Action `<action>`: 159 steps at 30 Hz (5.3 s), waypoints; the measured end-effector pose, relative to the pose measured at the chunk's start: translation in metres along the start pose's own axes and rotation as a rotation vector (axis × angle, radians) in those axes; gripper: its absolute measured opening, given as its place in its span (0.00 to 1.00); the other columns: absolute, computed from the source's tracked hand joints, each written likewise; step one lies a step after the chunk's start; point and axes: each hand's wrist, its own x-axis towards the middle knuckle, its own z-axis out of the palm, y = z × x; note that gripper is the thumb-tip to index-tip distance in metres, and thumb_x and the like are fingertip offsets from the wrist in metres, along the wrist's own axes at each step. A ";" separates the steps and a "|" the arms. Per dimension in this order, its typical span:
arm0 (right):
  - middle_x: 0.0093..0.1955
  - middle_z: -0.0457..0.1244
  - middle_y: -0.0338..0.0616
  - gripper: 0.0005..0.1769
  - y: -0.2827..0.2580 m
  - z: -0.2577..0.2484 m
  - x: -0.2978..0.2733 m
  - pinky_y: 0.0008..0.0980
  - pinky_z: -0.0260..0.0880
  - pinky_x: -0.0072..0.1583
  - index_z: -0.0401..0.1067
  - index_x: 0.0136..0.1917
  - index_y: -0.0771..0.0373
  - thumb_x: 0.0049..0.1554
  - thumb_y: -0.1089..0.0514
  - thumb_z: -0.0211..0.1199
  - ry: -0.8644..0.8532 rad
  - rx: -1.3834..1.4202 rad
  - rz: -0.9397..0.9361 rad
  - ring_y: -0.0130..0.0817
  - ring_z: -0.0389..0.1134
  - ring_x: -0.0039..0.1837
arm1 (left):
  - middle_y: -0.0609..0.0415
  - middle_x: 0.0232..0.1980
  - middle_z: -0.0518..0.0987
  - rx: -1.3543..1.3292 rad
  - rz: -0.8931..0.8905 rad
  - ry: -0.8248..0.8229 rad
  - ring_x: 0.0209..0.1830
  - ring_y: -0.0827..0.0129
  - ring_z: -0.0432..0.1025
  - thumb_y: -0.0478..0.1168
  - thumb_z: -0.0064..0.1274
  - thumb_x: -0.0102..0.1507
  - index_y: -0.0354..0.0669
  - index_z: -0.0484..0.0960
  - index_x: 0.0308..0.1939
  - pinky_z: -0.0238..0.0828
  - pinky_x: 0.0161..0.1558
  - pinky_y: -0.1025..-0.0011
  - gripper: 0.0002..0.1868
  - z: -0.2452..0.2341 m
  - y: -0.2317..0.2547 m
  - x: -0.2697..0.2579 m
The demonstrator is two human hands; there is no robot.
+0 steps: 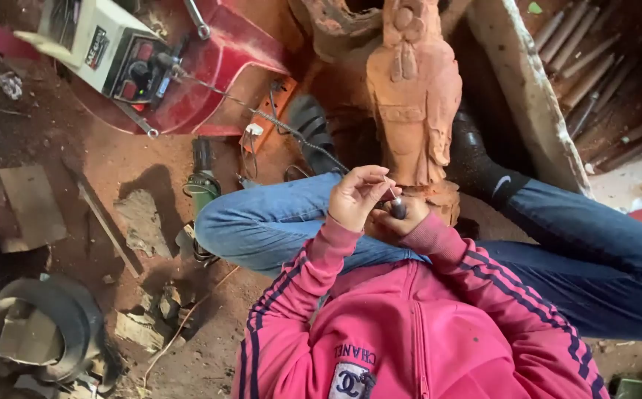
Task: Using a rotary tool to carve intricate details into a wooden statue.
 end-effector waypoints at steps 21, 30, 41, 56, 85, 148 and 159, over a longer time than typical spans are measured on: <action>0.21 0.63 0.40 0.20 0.019 0.003 -0.001 0.34 0.69 0.41 0.73 0.24 0.55 0.46 0.43 0.74 -0.009 -0.086 0.124 0.40 0.66 0.31 | 0.51 0.38 0.87 0.337 0.149 0.039 0.38 0.62 0.83 0.35 0.62 0.64 0.46 0.88 0.49 0.82 0.40 0.68 0.10 0.012 0.009 -0.009; 0.29 0.66 0.55 0.09 -0.049 -0.016 -0.013 0.41 0.71 0.47 0.77 0.37 0.69 0.51 0.59 0.70 0.098 0.133 0.021 0.42 0.67 0.36 | 0.44 0.58 0.82 0.326 0.084 -0.052 0.53 0.55 0.79 0.38 0.53 0.69 0.42 0.72 0.70 0.82 0.46 0.64 0.24 0.006 -0.009 -0.015; 0.34 0.68 0.50 0.23 -0.059 -0.046 -0.011 0.26 0.68 0.44 0.71 0.33 0.62 0.65 0.48 0.52 -0.141 0.480 -0.481 0.30 0.66 0.37 | 0.46 0.42 0.79 0.303 -0.124 -0.467 0.39 0.55 0.73 0.56 0.45 0.69 0.32 0.77 0.52 0.71 0.40 0.68 0.26 0.005 -0.052 -0.059; 0.39 0.63 0.56 0.24 -0.011 -0.046 -0.012 0.46 0.67 0.53 0.55 0.32 0.56 0.69 0.49 0.47 -0.238 1.089 -0.432 0.49 0.67 0.45 | 0.49 0.32 0.81 0.083 -0.295 -0.053 0.30 0.65 0.75 0.41 0.44 0.70 0.38 0.84 0.42 0.71 0.38 0.69 0.14 -0.076 0.046 0.056; 0.36 0.55 0.44 0.23 0.020 -0.034 -0.029 0.48 0.66 0.54 0.55 0.35 0.56 0.69 0.46 0.49 -0.044 1.357 0.058 0.42 0.66 0.41 | 0.65 0.32 0.78 -0.863 -0.196 0.377 0.22 0.82 0.66 0.51 0.53 0.70 0.45 0.79 0.62 0.58 0.17 0.88 0.21 -0.351 0.098 0.169; 0.52 0.69 0.52 0.33 0.088 0.069 -0.012 0.49 0.73 0.50 0.72 0.54 0.61 0.56 0.30 0.66 -0.125 1.005 0.674 0.46 0.71 0.53 | 0.46 0.64 0.71 0.963 -0.597 -0.637 0.23 0.60 0.81 0.48 0.45 0.65 0.56 0.44 0.80 0.85 0.30 0.66 0.42 -0.009 0.024 -0.048; 0.42 0.64 0.58 0.27 0.114 0.050 -0.006 0.48 0.78 0.37 0.72 0.48 0.72 0.62 0.41 0.65 0.216 1.126 0.555 0.49 0.70 0.41 | 0.46 0.41 0.86 1.039 -0.789 -0.689 0.20 0.61 0.80 0.53 0.43 0.65 0.77 0.47 0.79 0.84 0.29 0.71 0.39 0.019 0.020 -0.016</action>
